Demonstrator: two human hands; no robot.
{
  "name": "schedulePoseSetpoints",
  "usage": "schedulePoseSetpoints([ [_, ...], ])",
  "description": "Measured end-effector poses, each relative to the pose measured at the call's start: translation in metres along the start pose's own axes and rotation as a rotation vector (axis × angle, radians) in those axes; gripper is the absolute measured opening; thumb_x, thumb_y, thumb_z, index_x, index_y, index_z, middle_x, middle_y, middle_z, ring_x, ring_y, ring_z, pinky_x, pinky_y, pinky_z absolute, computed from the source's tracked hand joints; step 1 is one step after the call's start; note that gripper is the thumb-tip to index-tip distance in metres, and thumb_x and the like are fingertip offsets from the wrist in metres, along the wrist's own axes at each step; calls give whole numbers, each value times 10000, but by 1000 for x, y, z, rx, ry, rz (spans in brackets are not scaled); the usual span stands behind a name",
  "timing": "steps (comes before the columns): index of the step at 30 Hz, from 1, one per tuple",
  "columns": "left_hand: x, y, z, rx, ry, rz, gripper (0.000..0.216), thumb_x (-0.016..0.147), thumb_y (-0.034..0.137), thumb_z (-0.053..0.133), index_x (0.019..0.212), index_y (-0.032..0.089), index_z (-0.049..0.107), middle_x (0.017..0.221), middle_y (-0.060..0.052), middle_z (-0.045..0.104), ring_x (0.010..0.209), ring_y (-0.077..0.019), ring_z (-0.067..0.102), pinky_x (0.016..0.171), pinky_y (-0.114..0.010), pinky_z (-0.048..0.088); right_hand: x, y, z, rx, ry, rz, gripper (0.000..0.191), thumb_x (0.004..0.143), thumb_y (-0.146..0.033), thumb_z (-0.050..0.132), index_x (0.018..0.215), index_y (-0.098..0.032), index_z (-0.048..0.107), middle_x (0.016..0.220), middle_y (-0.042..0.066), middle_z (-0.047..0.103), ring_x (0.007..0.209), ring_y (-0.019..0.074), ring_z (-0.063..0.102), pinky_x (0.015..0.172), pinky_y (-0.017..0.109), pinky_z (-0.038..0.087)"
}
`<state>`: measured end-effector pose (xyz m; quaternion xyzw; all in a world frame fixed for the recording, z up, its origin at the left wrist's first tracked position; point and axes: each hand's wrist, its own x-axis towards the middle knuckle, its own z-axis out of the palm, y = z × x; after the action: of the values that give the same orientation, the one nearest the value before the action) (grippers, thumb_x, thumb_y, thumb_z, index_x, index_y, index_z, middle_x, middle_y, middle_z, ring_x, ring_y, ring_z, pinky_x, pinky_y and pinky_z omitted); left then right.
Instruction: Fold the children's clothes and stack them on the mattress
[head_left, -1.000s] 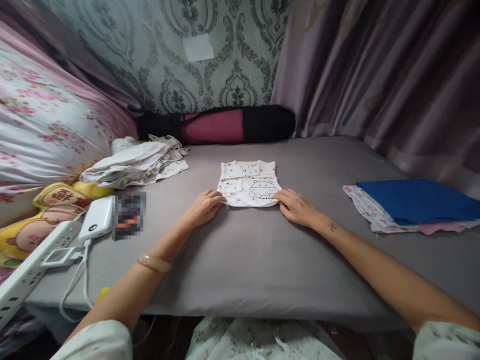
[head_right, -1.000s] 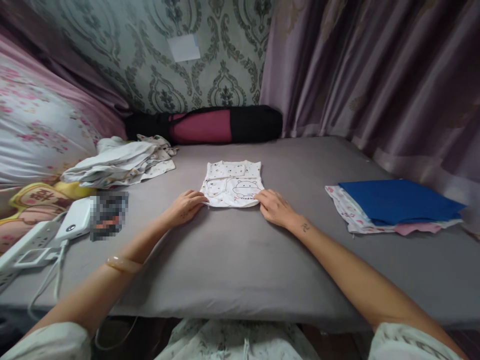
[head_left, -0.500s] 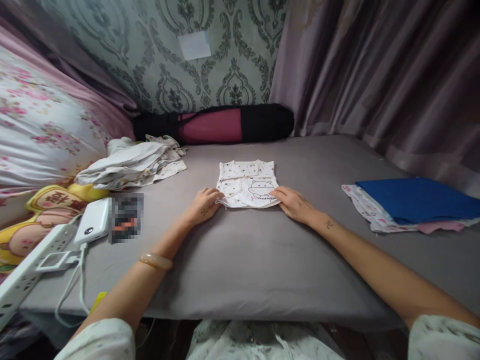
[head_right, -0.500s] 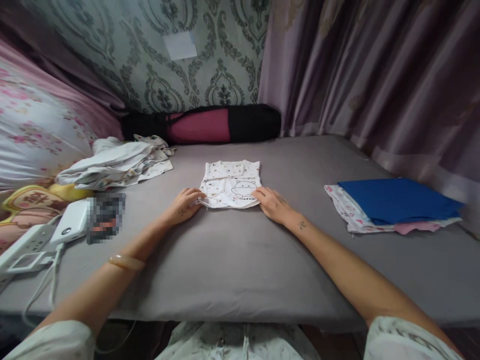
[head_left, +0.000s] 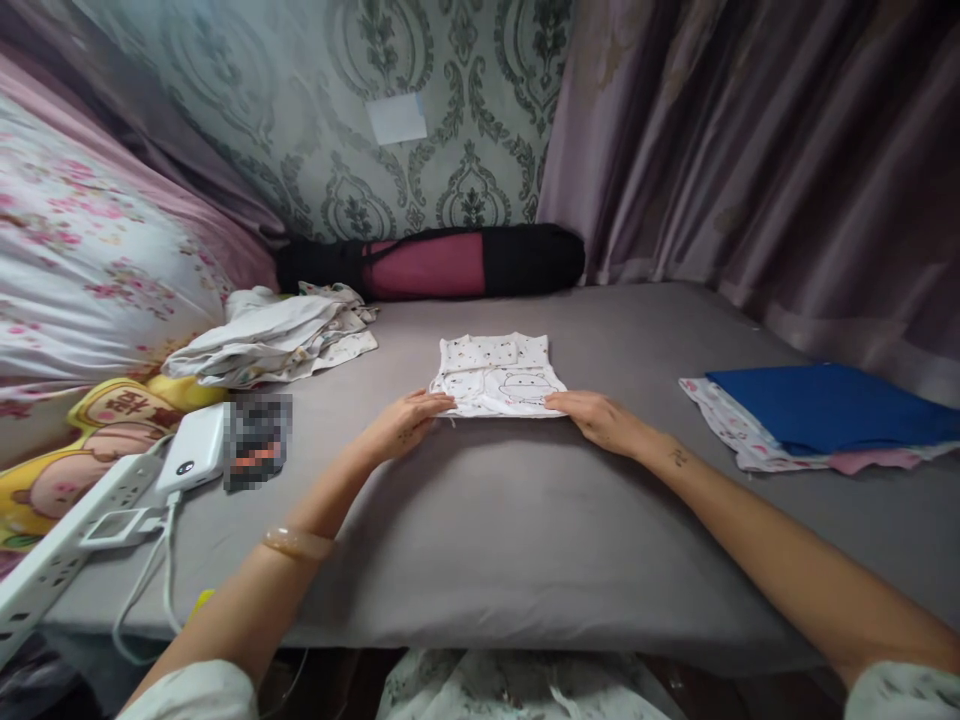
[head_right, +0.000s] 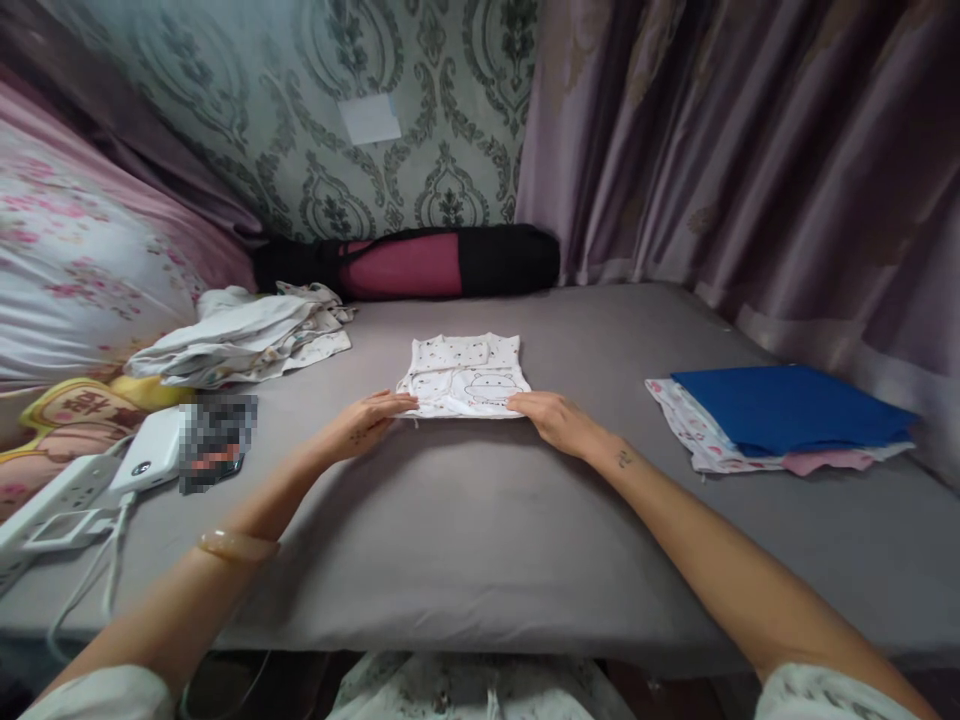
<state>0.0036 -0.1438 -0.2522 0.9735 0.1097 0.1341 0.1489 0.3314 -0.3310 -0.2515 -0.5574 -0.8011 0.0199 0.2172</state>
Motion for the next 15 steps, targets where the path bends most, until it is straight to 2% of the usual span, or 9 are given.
schedulePoseSetpoints([
  [6,-25,34,-9,-16,-29,32,418,948,132,328,1301,236,525,1323,-73,611,1236,-192,557,1148,-454,308,-25,-29,-14,32,19,-41,432,911,-58,390,1188,-234,671,1213,60,682,1145,189,626,997,367,509],
  [8,-31,45,-12,-46,-19,3,390,960,155,335,1296,236,515,1280,-75,632,1188,-187,582,1125,-426,338,-32,-35,-17,61,14,-42,420,919,-73,386,1185,-234,668,1208,63,684,1130,187,632,990,364,510],
  [12,-27,53,-10,-141,106,-202,275,978,262,378,1198,224,538,1118,-72,675,988,-176,640,878,-299,490,-30,-34,-15,116,62,91,389,902,-98,420,1187,-235,647,1165,48,699,1066,185,657,930,327,527],
  [15,-11,49,-2,-185,275,-343,239,975,331,397,1115,221,556,929,-31,684,783,-147,626,717,-247,481,-15,-27,-9,161,169,216,350,892,-123,443,1152,-239,647,1111,30,712,997,176,674,877,289,527],
])
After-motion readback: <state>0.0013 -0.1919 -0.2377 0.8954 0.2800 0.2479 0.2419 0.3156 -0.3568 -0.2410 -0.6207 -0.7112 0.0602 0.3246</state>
